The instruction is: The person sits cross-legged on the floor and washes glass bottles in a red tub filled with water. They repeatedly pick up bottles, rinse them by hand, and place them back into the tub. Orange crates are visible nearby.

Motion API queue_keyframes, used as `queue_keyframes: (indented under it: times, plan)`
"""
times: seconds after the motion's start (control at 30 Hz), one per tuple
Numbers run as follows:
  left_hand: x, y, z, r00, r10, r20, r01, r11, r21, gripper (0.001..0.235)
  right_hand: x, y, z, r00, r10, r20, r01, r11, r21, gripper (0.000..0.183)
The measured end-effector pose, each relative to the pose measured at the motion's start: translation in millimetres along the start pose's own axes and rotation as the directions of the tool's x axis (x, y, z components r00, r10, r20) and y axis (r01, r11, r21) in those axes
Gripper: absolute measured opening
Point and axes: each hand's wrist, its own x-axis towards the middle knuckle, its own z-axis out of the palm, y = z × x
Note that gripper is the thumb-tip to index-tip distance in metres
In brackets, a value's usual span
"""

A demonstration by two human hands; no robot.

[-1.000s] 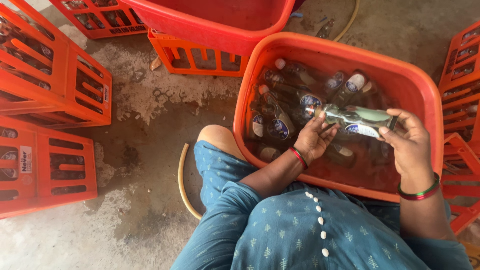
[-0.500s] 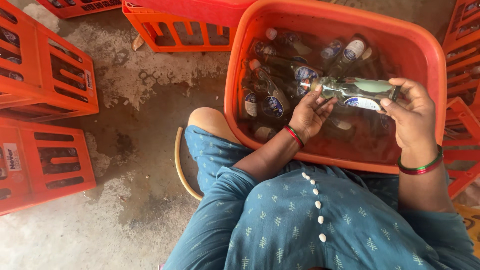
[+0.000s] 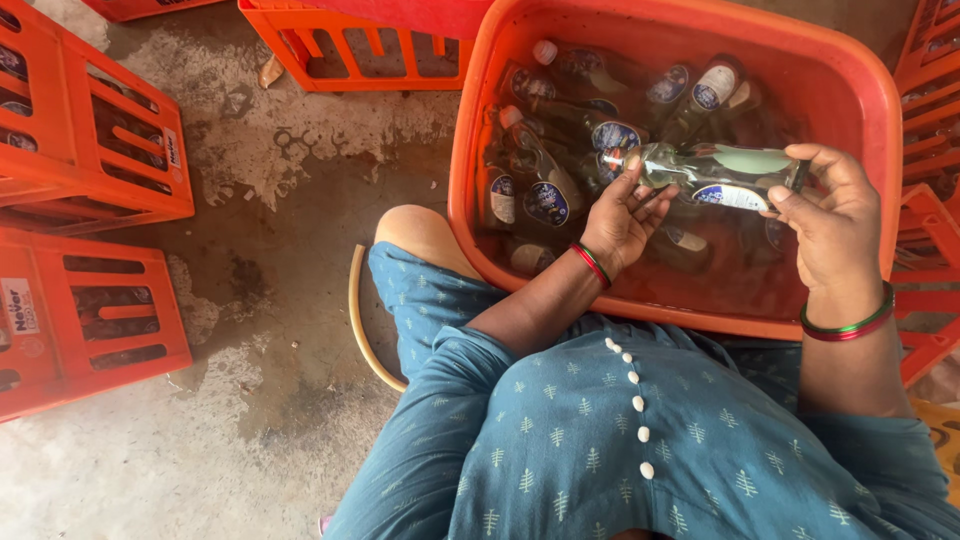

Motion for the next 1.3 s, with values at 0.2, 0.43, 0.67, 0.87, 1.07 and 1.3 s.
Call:
queue_keyframes:
  times: [0.2, 0.43, 0.67, 0.87, 1.07, 1.3]
  plan:
    - [2, -1, -1, 1.0, -0.008, 0.0, 0.008, 1.0, -0.017, 0.035, -1, -1, 1, 1.0, -0.001, -0.001, 0.001, 1.0, 0.009, 0.033]
    - [5, -2, -4, 1.0, 0.005, 0.01, -0.005, 1.0, -0.021, 0.037, -1, 1, 0, 1.0, 0.008, -0.011, -0.008, 1.0, -0.014, 0.036]
    - [3, -2, 0, 0.999, 0.022, 0.038, -0.021, 0.999, -0.031, 0.054, 2, 8, 0, 0.999, -0.008, 0.032, 0.009, 1.0, -0.009, 0.037]
    - [0, -6, 2, 0.996, 0.021, 0.087, -0.015, 0.998, -0.063, 0.054, -1, 9, 0, 1.0, 0.003, -0.001, -0.003, 0.997, -0.081, 0.038]
    - [-7, -4, 2, 1.0, 0.001, 0.005, -0.002, 1.0, 0.018, 0.047, 2, 15, 1, 1.0, 0.025, -0.011, -0.026, 0.996, -0.083, 0.036]
    - [-6, -7, 2, 0.999, 0.004, -0.054, -0.001, 0.999, 0.043, 0.054, -2, 14, 1, 0.998, 0.065, -0.008, -0.065, 0.997, -0.04, 0.033]
